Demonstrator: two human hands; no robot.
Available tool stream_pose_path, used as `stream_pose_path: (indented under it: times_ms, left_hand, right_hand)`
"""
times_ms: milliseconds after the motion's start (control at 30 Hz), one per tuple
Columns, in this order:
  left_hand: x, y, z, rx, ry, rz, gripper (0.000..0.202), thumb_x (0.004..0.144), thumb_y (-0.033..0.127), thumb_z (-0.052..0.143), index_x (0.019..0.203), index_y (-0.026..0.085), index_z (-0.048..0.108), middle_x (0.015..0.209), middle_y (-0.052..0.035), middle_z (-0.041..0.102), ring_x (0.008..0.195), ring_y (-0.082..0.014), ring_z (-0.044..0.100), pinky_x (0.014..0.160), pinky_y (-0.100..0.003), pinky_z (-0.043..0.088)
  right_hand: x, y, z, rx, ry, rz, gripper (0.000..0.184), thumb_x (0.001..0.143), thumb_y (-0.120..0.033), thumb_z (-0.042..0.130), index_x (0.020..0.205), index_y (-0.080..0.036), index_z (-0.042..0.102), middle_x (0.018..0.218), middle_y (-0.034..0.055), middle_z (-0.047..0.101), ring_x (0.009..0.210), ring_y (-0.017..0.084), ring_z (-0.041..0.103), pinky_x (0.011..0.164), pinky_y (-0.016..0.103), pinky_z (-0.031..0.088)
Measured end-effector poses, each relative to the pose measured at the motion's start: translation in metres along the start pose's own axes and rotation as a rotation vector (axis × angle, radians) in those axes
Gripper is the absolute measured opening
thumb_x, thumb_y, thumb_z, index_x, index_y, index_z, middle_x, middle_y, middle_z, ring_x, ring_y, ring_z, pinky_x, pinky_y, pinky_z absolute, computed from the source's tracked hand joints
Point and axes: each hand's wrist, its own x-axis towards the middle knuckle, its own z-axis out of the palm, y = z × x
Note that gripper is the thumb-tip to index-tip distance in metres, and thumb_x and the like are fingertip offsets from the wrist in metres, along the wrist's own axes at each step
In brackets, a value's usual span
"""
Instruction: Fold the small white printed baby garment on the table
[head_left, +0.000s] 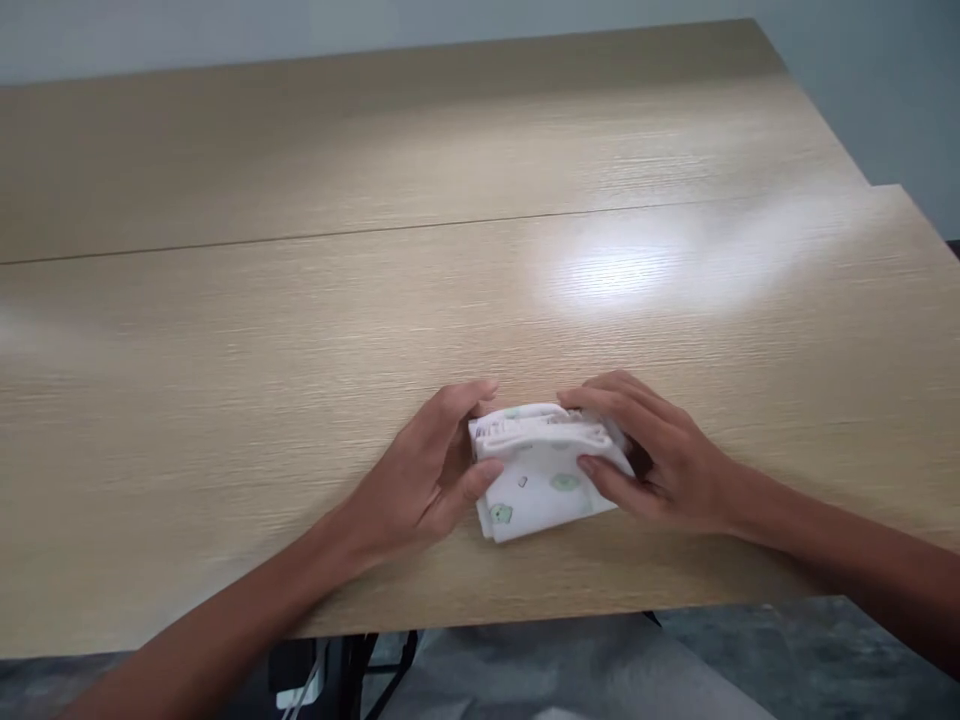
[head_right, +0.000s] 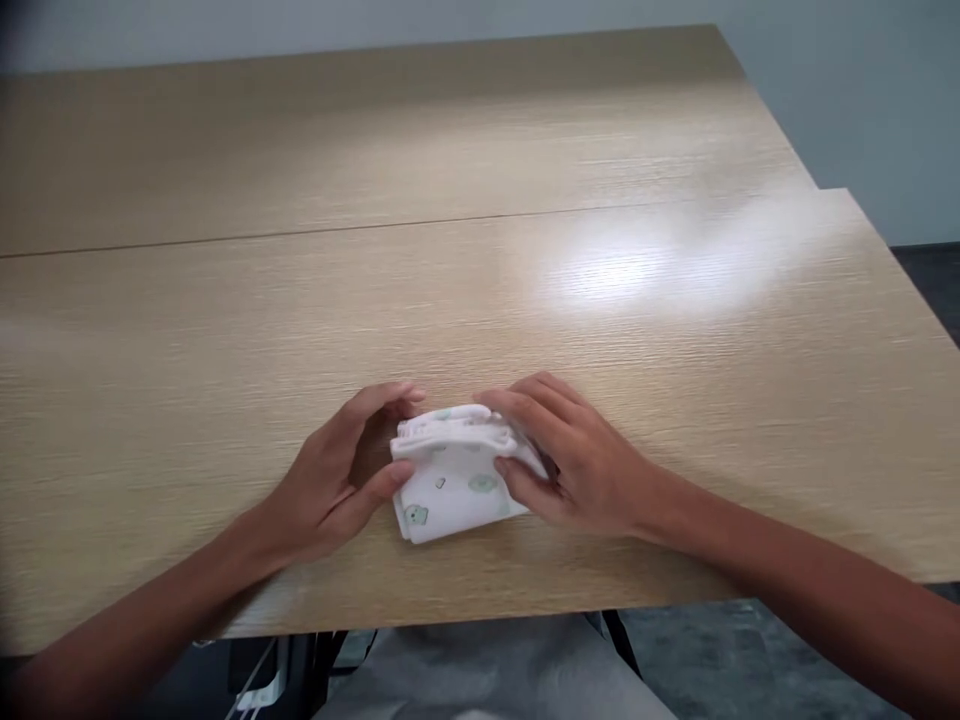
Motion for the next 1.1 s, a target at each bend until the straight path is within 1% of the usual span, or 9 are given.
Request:
stream_pose_path:
  times_ms: [133, 200, 333, 400, 533, 700, 833, 1000, 1100]
  left_hand:
    - [0.002, 0.003, -0.002, 0.047, -0.157, 0.026, 0.054, 0.097, 0.033, 0.059, 0.144, 0.023, 0.036, 0.126, -0.0085, 0.055, 0.11, -0.0221, 0.053, 0.097, -0.038, 0.045]
    - [0.004, 0.004, -0.002, 0.091, -0.22, 0.079, 0.051, 0.097, 0.037, 0.06, 0.141, 0.022, 0.04, 0.125, -0.0081, 0.057, 0.111, -0.0235, 0.051, 0.099, -0.039, 0.042]
    - [0.004, 0.005, -0.002, 0.075, -0.208, 0.115, 0.052, 0.1, 0.048, 0.055, 0.141, 0.02, 0.04, 0.127, -0.0107, 0.055, 0.114, -0.0252, 0.05, 0.099, -0.04, 0.042]
    - [0.004, 0.005, -0.002, 0.039, -0.183, 0.086, 0.054, 0.101, 0.051, 0.051, 0.143, 0.019, 0.039, 0.13, -0.0122, 0.053, 0.116, -0.0256, 0.049, 0.1, -0.041, 0.042]
    - [0.003, 0.008, -0.001, 0.012, -0.133, -0.003, 0.049, 0.098, 0.043, 0.061, 0.138, 0.02, 0.047, 0.125, -0.0102, 0.058, 0.11, -0.0239, 0.052, 0.096, -0.038, 0.045]
    - [0.001, 0.005, 0.003, -0.239, 0.04, -0.194, 0.029, 0.099, 0.032, 0.06, 0.126, 0.023, 0.058, 0.107, -0.0049, 0.062, 0.084, -0.0147, 0.058, 0.065, -0.022, 0.047]
    - [0.0, -0.002, 0.002, -0.188, 0.136, -0.298, 0.037, 0.099, 0.036, 0.058, 0.134, 0.026, 0.053, 0.115, -0.0067, 0.057, 0.087, -0.0148, 0.058, 0.067, -0.022, 0.05]
    - [0.004, -0.006, -0.005, 0.144, 0.201, -0.097, 0.061, 0.09, 0.037, 0.066, 0.145, 0.025, 0.041, 0.135, -0.0113, 0.046, 0.12, -0.0254, 0.049, 0.096, -0.04, 0.05]
    - [0.005, -0.004, -0.009, 0.181, 0.311, 0.09, 0.053, 0.084, 0.033, 0.071, 0.133, 0.023, 0.052, 0.125, -0.0104, 0.053, 0.117, -0.0268, 0.052, 0.097, -0.043, 0.05]
  right_hand:
    - [-0.005, -0.005, 0.002, 0.006, -0.052, -0.092, 0.042, 0.093, -0.016, 0.054, 0.135, -0.016, 0.049, 0.111, 0.0132, 0.059, 0.097, 0.023, 0.059, 0.079, 0.037, 0.054]
    - [-0.01, -0.005, 0.003, -0.014, -0.019, -0.132, 0.039, 0.093, -0.013, 0.053, 0.131, -0.017, 0.053, 0.11, 0.0119, 0.058, 0.092, 0.021, 0.06, 0.077, 0.036, 0.055]
    - [-0.014, -0.005, -0.002, -0.005, 0.083, -0.276, 0.029, 0.094, -0.013, 0.058, 0.123, -0.016, 0.06, 0.106, 0.0105, 0.058, 0.088, 0.021, 0.063, 0.076, 0.036, 0.057]
    - [-0.014, -0.008, -0.003, 0.034, 0.141, -0.279, 0.028, 0.092, -0.011, 0.063, 0.12, -0.016, 0.063, 0.104, 0.0098, 0.059, 0.088, 0.022, 0.064, 0.074, 0.035, 0.059]
    - [-0.007, -0.015, -0.002, 0.122, 0.35, -0.126, 0.03, 0.084, -0.008, 0.071, 0.112, -0.019, 0.068, 0.1, 0.0079, 0.058, 0.083, 0.021, 0.065, 0.068, 0.034, 0.06]
    - [0.002, -0.014, 0.001, 0.436, 0.268, 0.302, 0.018, 0.088, -0.017, 0.07, 0.106, -0.02, 0.067, 0.109, 0.0095, 0.055, 0.098, 0.022, 0.062, 0.072, 0.032, 0.062]
    - [0.006, -0.01, -0.004, 0.44, 0.374, 0.405, 0.004, 0.091, -0.016, 0.066, 0.092, -0.02, 0.067, 0.104, 0.0068, 0.058, 0.097, 0.018, 0.061, 0.078, 0.029, 0.059]
    - [0.009, -0.006, -0.011, 0.354, 0.303, 0.337, 0.01, 0.093, -0.013, 0.06, 0.088, -0.02, 0.063, 0.083, 0.0017, 0.06, 0.074, 0.014, 0.058, 0.062, 0.026, 0.053]
    - [0.004, -0.003, -0.007, 0.151, 0.234, 0.099, 0.009, 0.092, -0.011, 0.061, 0.091, -0.02, 0.062, 0.081, 0.0017, 0.06, 0.069, 0.015, 0.058, 0.058, 0.028, 0.05]
